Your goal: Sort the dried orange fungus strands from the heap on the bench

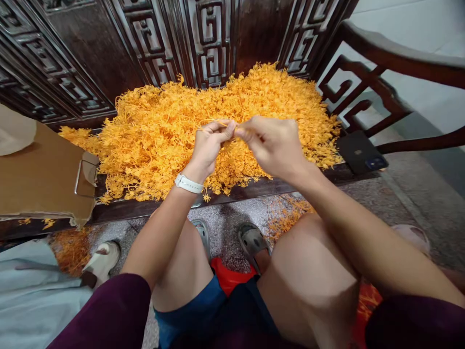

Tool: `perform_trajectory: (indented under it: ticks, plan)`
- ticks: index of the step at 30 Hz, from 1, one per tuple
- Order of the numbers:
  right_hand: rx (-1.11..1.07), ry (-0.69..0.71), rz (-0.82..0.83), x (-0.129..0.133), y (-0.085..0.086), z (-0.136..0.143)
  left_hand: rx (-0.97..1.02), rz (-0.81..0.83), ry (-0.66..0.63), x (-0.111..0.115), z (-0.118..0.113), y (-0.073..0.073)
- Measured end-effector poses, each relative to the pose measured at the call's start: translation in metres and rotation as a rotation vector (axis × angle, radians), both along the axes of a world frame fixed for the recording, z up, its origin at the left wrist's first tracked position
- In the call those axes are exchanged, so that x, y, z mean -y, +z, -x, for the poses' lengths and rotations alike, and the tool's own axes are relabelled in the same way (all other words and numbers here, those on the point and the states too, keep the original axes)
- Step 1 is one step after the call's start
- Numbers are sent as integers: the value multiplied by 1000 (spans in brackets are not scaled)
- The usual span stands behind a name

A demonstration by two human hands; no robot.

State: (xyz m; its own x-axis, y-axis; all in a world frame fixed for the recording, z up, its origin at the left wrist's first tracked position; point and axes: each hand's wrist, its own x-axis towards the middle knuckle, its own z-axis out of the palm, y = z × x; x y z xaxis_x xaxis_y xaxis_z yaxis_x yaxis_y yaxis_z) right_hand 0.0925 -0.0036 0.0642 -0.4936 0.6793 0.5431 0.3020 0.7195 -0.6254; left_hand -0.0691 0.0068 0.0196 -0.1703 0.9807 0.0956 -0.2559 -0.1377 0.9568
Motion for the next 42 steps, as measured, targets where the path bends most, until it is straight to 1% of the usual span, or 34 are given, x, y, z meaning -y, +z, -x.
perform_trajectory:
  ticks: [1,2,4,5,6,7,8,9,10,11,12,14,16,17,18,20,23,26,28,29,31,32,35,39,42]
  plan:
    - [87,94,-76,17,6,5,48,56,39,-6,5,-3]
    - [174,218,-138,37,11,12,93,114,94,-13,13,-6]
    - [336,516,-165,73,18,26,160,204,221,-29,32,-10]
    - [384,694,-124,85,20,31,178,220,266,-35,43,-11]
    - [385,836,-30,91,21,35,188,214,291,-39,53,-11]
    - [307,907,117,91,21,36,191,191,297,-40,62,-10]
    - [169,903,287,84,22,36,193,160,293,-39,69,-7]
    - [4,830,446,71,22,33,196,136,282,-36,74,-4]
    - [-167,704,582,55,22,29,201,122,268,-30,75,0]
    - [-308,568,679,37,22,23,207,120,251,-24,74,3]
    - [-418,446,752,19,22,17,214,122,230,-17,71,6]
    - [-558,265,864,-8,19,4,223,118,174,-6,59,10]
    - [-651,101,963,-23,11,-5,226,90,125,0,44,10]
    - [-657,50,972,-26,5,-7,226,78,110,2,36,9]
    - [-634,13,957,-28,-1,-8,224,71,96,3,29,8]
    - [-534,-17,864,-26,-12,-6,219,70,63,4,16,5]
    - [-374,45,715,-21,-26,1,198,63,-19,11,-1,3]
    - [-293,88,643,-16,-33,4,155,71,-99,23,-8,6]
    - [-155,156,613,-15,-35,1,78,102,-81,29,-5,7]
    - [-91,166,592,-15,-35,-2,-14,120,-92,30,-3,6]
    - [79,132,497,-15,-32,-9,-210,108,-49,28,1,2]
    - [163,96,433,-15,-30,-13,-256,120,-51,26,3,0]
    - [349,-16,255,-7,-24,-17,-271,127,-30,24,4,-6]
    - [483,-123,160,8,-24,-13,-210,151,49,23,2,-13]
    - [548,-104,103,15,-26,-13,-254,150,52,23,-2,-18]
